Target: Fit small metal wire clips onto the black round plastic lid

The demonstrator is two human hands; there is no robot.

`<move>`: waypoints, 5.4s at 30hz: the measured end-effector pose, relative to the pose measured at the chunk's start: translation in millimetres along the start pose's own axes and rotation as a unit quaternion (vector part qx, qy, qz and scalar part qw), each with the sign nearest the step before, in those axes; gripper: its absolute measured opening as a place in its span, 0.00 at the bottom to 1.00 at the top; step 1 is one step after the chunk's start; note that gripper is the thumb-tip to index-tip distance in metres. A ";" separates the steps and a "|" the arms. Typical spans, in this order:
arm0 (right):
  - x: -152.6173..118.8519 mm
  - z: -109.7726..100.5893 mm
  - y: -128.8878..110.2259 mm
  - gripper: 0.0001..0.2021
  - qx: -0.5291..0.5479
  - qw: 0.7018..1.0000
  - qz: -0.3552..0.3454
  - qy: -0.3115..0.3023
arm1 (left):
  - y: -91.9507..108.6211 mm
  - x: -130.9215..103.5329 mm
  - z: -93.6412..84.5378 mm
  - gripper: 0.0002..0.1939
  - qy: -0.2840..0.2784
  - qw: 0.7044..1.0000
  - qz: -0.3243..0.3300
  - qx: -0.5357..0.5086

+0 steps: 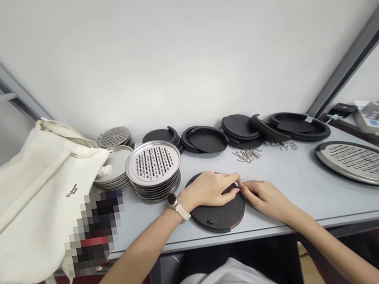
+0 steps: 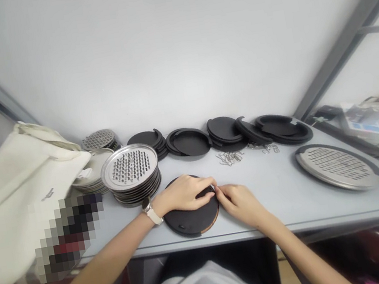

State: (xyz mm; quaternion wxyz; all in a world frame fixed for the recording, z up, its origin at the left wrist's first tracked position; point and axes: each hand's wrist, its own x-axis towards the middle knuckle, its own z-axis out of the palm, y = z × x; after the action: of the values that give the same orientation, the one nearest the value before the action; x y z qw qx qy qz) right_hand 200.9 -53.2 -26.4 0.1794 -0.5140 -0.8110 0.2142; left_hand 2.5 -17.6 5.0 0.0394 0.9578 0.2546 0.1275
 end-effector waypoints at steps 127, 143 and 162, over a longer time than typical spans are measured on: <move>-3.7 -2.7 0.2 0.19 0.074 0.996 -0.040 0.001 | -2.7 2.4 -1.6 0.07 0.009 0.997 -0.018 -0.070; -3.2 0.9 4.8 0.20 0.052 0.998 -0.038 0.006 | -2.2 3.2 -0.8 0.07 0.011 0.998 -0.020 -0.061; -3.6 1.7 -1.0 0.20 0.034 0.999 -0.020 0.029 | -3.2 2.5 1.6 0.07 0.000 0.999 -0.013 -0.049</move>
State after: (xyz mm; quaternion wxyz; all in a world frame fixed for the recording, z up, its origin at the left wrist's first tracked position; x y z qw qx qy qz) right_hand 200.8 -57.1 -27.5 0.2245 -0.4968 -0.8080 0.2233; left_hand 3.5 -13.5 3.6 0.0876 0.9513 0.2608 0.1392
